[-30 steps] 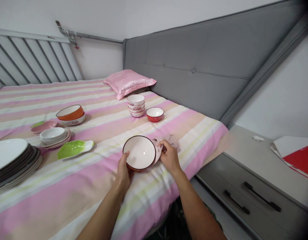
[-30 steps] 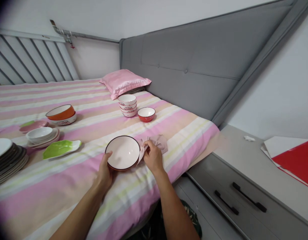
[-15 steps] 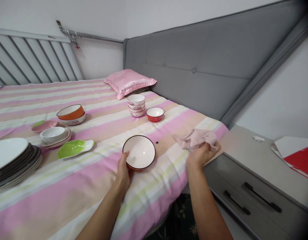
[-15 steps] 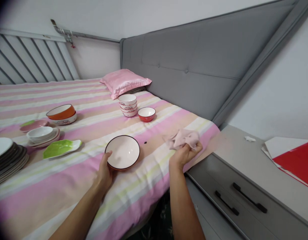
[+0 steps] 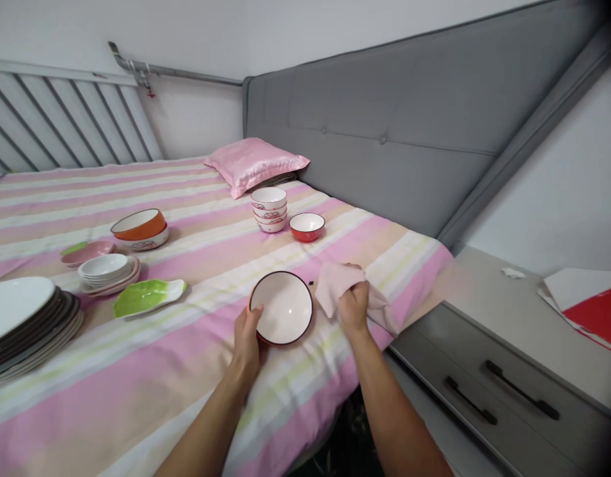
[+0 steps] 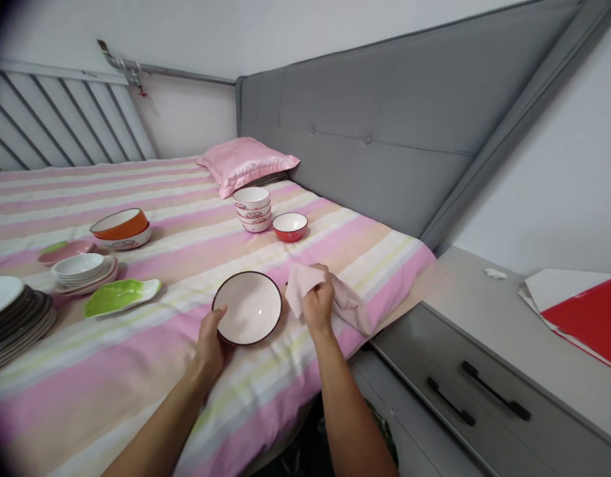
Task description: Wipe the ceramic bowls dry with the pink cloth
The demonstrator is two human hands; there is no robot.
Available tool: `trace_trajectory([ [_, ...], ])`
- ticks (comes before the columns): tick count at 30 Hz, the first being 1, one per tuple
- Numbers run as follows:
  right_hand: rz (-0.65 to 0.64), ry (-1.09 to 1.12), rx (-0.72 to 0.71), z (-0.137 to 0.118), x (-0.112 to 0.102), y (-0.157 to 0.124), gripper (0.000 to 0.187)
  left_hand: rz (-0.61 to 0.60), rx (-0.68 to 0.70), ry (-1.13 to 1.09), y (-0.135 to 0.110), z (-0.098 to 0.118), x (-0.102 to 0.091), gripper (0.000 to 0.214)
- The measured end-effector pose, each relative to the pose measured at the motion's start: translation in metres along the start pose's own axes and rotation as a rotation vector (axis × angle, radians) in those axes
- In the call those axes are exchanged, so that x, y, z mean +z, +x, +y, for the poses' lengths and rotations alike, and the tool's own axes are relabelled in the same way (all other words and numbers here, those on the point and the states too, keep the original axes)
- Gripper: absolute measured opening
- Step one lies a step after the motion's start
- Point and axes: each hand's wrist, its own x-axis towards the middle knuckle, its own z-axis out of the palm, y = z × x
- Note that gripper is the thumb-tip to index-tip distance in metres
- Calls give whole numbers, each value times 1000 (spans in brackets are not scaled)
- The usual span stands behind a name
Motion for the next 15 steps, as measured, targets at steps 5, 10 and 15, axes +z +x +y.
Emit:
trace_trajectory([
  [5,-226,61,-87,-16,16,-14,15,-162,250,330,0,-1,-7,53],
  [10,-383,57,-57,-20,20,-19,38,-228,407,646,3,-1,-9,56],
  [15,-458,-90,-95,-21,19,-20,60,-286,476,739,3,1,-9,58],
])
